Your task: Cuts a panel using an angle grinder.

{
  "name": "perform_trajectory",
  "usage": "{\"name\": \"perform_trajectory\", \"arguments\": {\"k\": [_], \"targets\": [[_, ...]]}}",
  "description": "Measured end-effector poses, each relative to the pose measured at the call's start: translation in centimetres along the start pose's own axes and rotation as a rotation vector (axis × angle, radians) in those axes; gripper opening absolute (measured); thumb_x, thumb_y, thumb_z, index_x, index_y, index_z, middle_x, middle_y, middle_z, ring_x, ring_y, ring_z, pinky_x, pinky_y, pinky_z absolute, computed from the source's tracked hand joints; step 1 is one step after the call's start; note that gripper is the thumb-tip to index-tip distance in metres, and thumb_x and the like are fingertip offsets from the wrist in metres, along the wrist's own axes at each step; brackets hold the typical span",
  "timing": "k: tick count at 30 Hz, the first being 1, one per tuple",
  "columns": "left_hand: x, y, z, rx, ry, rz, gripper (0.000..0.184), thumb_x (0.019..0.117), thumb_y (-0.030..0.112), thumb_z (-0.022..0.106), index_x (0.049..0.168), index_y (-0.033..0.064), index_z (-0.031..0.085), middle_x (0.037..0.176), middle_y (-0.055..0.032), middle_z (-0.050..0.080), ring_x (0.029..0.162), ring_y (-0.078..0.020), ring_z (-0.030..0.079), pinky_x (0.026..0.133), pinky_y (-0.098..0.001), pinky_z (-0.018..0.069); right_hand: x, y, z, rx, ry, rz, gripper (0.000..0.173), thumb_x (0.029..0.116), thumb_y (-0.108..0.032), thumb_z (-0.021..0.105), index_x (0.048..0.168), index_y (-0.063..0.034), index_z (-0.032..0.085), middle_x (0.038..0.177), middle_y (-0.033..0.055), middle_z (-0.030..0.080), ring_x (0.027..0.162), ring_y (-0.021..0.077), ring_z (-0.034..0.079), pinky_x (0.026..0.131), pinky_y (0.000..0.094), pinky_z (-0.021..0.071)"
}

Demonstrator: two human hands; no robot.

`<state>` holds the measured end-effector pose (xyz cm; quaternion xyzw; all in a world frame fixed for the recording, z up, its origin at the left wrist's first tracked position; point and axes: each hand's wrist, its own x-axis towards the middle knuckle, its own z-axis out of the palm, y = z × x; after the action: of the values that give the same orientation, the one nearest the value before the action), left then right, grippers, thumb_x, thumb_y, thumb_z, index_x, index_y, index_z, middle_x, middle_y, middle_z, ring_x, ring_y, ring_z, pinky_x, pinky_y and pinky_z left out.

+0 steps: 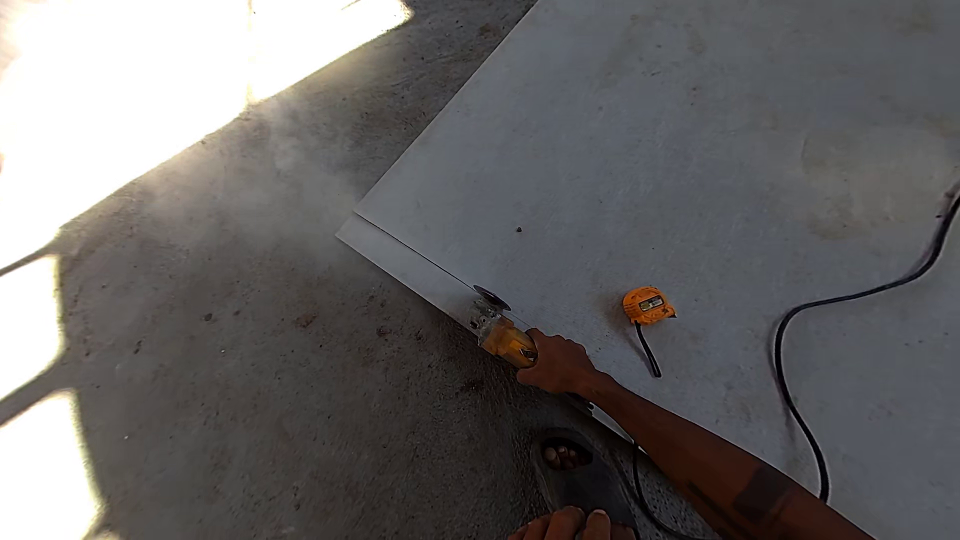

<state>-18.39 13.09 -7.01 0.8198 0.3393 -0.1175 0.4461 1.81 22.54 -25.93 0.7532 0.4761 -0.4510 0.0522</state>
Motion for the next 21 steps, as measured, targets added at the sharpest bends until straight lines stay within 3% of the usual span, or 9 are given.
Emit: {"name": "perform_trajectory", "arguments": {"k": [21], "targets": [[0.9, 0.5, 0.1, 0.009, -0.028, -0.013, 0.051, 0.1047, 0.044, 0.054, 0.139, 0.0079, 0.063, 0.129, -0.0153, 0.068, 0.116, -0.0326, 0.067, 0.098, -0.0492, 0.0534, -1.1, 1.6, 0.3, 0.030, -0.021, -0.015, 0.063, 0.0823, -0.055, 0.074, 0.130, -0.0176, 0.057, 0.095, 0.0063, 0.071, 0.094, 0.0266, 0.069, 0.081, 0.0532, 0.0520]]}}
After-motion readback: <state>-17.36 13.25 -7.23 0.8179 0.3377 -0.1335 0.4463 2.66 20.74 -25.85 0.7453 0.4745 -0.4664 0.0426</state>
